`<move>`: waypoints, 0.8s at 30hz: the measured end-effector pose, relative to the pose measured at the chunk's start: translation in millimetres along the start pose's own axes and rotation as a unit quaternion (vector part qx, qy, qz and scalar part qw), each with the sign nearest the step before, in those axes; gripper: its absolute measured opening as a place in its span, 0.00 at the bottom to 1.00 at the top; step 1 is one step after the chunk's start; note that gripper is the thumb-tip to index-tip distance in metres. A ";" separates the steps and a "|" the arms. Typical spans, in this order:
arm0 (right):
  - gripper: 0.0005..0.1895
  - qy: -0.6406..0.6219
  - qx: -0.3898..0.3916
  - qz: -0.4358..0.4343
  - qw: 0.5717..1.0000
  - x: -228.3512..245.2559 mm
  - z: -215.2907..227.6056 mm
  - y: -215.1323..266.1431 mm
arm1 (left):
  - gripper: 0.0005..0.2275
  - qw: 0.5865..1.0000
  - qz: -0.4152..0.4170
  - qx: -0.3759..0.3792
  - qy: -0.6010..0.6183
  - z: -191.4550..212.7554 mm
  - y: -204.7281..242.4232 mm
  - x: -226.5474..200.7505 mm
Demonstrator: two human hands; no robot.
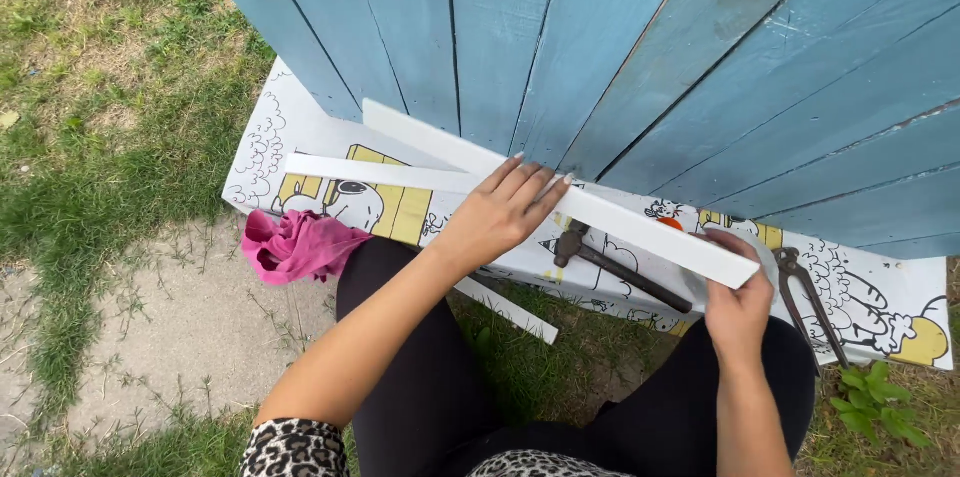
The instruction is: Installing white trim pieces onto a blue wooden structure using a hammer and nails
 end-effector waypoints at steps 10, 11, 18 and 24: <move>0.24 -0.338 -0.133 -0.143 0.921 7.5 109.1 -10.3 | 0.19 0.993 -0.052 0.094 -0.046 -18.8 -72.4 -24.2; 0.22 -0.299 -0.135 -0.128 0.936 10.4 113.3 -13.0 | 0.19 0.994 -0.056 0.077 -0.052 -15.4 -81.1 -23.8; 0.15 -0.238 -0.199 -0.066 0.948 -15.5 152.9 -35.4 | 0.16 0.984 -0.133 -0.004 -0.118 18.9 -138.9 -27.1; 0.21 -0.248 -0.224 -0.123 0.935 -69.3 186.8 -50.7 | 0.13 0.963 -0.194 -0.112 -0.149 64.5 -164.4 -15.3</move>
Point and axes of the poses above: each hand's wrist, its own y-axis away from the middle knuckle, its own z-axis out of the back of the hand, x = y × z, the point moved 5 cm from there along -y, towards the middle knuckle, and after that the axes turned 3 degrees about -x, right-handed, at the moved point
